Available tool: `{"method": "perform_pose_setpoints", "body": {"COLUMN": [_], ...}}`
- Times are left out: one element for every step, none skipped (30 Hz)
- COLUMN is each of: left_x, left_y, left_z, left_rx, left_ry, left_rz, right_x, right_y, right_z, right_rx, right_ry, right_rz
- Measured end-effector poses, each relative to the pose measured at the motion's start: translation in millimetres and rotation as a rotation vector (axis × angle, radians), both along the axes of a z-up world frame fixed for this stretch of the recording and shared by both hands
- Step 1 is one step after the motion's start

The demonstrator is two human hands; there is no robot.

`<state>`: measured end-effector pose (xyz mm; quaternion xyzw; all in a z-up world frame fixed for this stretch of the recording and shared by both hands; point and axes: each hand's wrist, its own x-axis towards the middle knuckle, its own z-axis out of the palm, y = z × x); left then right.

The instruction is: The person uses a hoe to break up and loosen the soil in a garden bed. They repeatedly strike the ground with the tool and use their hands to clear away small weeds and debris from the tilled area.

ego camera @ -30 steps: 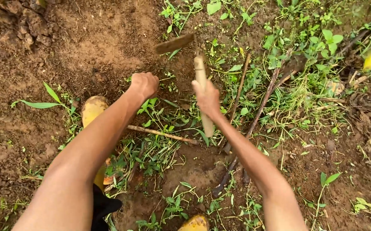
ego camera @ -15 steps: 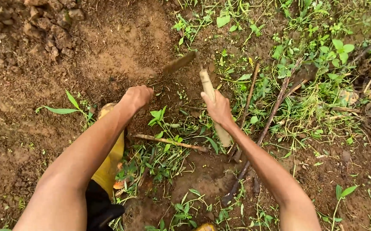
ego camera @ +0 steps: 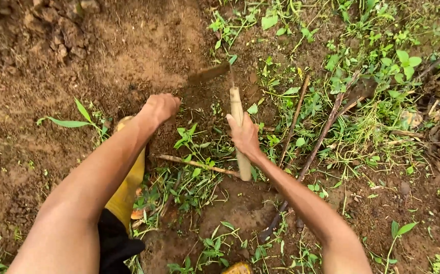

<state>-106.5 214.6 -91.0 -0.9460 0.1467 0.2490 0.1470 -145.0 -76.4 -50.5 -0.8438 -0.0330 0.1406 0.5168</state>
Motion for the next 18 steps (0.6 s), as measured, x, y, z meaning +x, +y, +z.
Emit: {"method": "perform_pose_setpoints", "body": {"left_x": [1.0, 1.9, 3.3, 7.5, 12.6, 17.8, 20.5, 23.2, 32.3, 28.9, 24.5, 20.0, 16.3, 12.4, 8.4, -4.4, -10.2, -16.2], "left_y": [-2.3, -4.6, -6.8, -5.2, -4.6, -4.0, -1.8, 0.5, 5.2, 5.0, 3.9, 2.3, 5.2, 7.7, 8.4, 10.3, 13.6, 16.8], "left_z": [6.0, 12.4, 19.0, 18.6, 17.9, 17.5, 17.8, 18.8, 22.9, 29.2, 34.4, 38.5, 34.9, 30.5, 25.9, 15.1, 7.9, 1.4], "left_rx": [-0.001, -0.066, -0.130, -0.131, -0.200, -0.268, -0.266, -0.365, -0.459, -0.454, -0.429, -0.403, -0.400, -0.290, -0.183, -0.184, -0.197, -0.210], "left_ry": [0.001, -0.017, -0.035, -0.034, -0.149, -0.265, -0.263, -0.435, -0.621, -0.631, -0.535, -0.439, -0.431, -0.387, -0.341, -0.330, -0.320, -0.309], "left_rz": [0.007, 0.051, 0.094, 0.100, 0.113, 0.126, 0.128, 0.146, 0.161, 0.160, 0.201, 0.242, 0.247, 0.265, 0.281, 0.284, 0.327, 0.370], "right_x": [0.4, 0.6, 0.7, -2.0, -4.8, -7.5, -9.5, -11.3, -6.2, -6.4, -7.9, -9.7, -4.5, 0.5, 5.1, 3.2, 8.7, 13.9], "right_y": [6.8, 13.4, 20.2, 23.9, 26.7, 29.5, 24.1, 18.9, 15.8, 13.7, 10.6, 7.0, 9.2, 11.0, 11.3, 18.4, 26.8, 35.2], "right_z": [-4.8, -9.3, -13.6, -9.9, -6.5, -2.8, -9.2, -14.9, -19.7, -1.2, 16.9, 33.8, 31.8, 28.9, 26.6, 16.6, 9.2, 2.4], "right_rx": [-0.001, 0.033, 0.068, 0.067, -0.089, -0.245, -0.244, -0.315, -0.385, -0.381, -0.380, -0.380, -0.378, -0.281, -0.187, -0.188, -0.099, -0.010], "right_ry": [0.001, 0.022, 0.042, 0.044, 0.101, 0.157, 0.160, 0.212, 0.250, 0.239, 0.225, 0.211, 0.219, 0.092, -0.031, -0.020, -0.083, -0.144], "right_rz": [0.007, 0.002, -0.004, 0.001, 0.104, 0.206, 0.208, 0.252, 0.297, 0.299, 0.291, 0.283, 0.288, 0.234, 0.177, 0.180, 0.147, 0.114]}}
